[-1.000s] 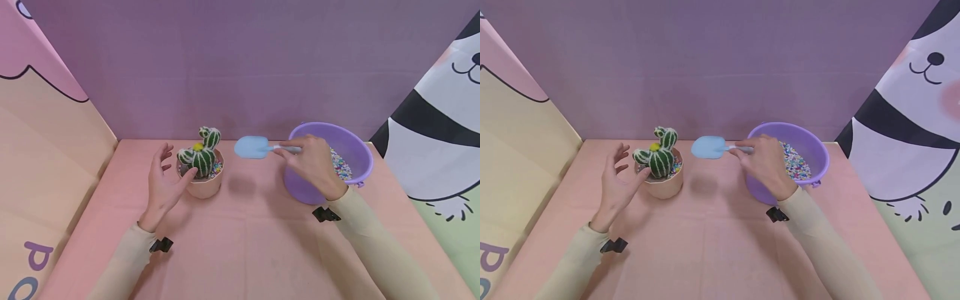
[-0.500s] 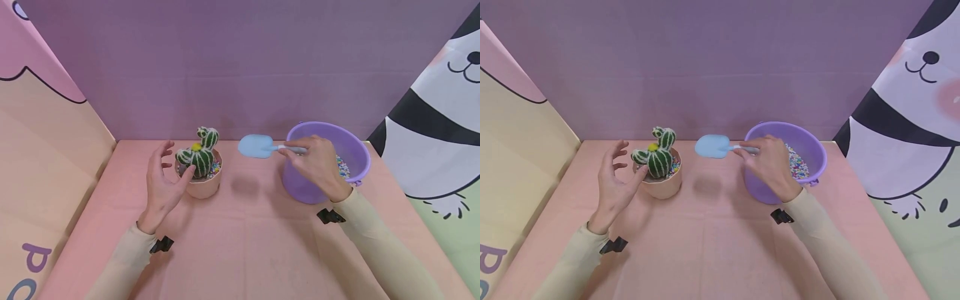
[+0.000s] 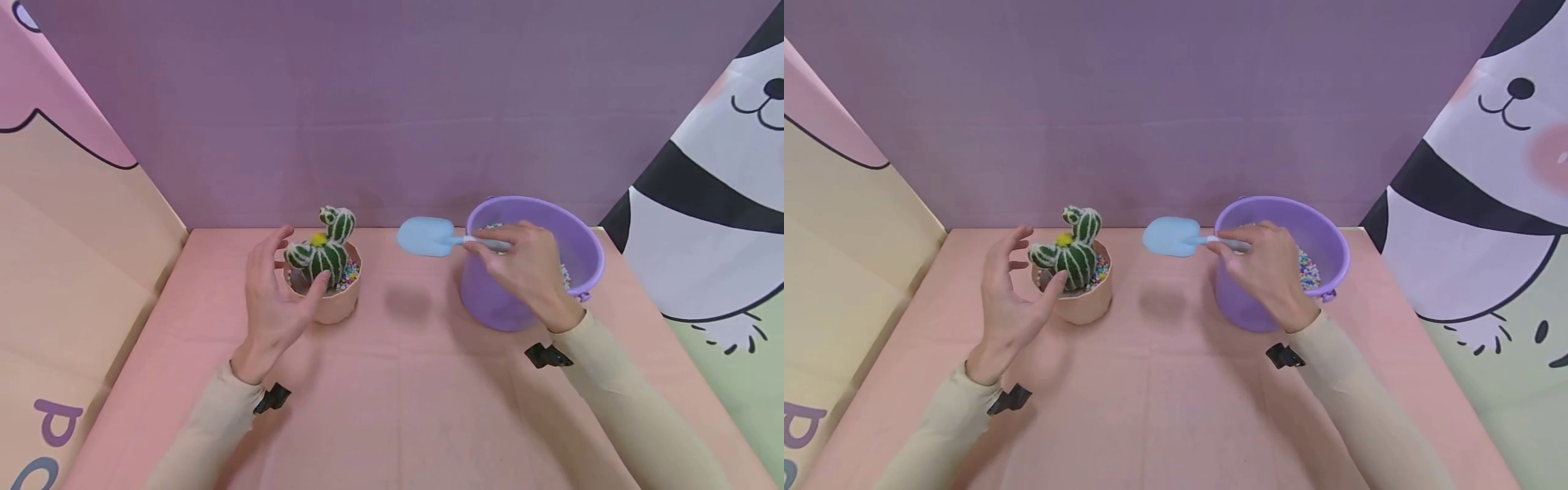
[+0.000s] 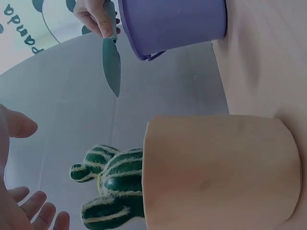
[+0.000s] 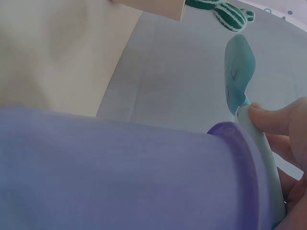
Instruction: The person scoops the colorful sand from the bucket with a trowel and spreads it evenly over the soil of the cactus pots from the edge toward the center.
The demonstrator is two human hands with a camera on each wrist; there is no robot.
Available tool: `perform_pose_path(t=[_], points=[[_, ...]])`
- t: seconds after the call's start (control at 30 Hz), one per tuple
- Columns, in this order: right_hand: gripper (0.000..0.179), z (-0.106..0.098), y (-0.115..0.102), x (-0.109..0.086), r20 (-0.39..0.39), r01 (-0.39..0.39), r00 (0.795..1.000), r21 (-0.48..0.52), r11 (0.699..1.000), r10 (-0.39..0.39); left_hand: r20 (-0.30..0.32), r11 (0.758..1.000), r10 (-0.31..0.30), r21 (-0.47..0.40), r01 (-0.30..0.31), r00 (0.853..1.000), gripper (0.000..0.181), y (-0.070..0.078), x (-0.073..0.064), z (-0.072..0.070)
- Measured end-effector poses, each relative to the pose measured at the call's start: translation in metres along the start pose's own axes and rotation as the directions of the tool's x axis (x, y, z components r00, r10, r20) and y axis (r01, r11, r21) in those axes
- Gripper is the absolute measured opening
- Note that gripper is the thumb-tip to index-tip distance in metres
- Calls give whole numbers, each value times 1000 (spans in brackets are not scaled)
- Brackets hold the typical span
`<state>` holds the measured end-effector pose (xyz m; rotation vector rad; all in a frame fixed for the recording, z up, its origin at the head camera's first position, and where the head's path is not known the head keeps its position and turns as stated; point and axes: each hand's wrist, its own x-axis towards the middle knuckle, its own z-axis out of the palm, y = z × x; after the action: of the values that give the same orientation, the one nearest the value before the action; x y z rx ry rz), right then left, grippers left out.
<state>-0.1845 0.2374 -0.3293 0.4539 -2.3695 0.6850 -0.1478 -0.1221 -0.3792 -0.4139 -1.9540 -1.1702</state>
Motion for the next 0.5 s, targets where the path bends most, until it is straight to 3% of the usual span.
perform_pose_path(t=[0.2, 0.5], points=[[18, -5, 0, -2, -9, -17, 1000, 9, 1000, 17, 34, 1000, 8, -4, -8, 999, 70, 3, 0, 4], [17, -4, 1, -5, -44, -11, 999, 23, 1000, 12, 60, 997, 75, -32, -74, 995, 66, 4, -1, 10]])
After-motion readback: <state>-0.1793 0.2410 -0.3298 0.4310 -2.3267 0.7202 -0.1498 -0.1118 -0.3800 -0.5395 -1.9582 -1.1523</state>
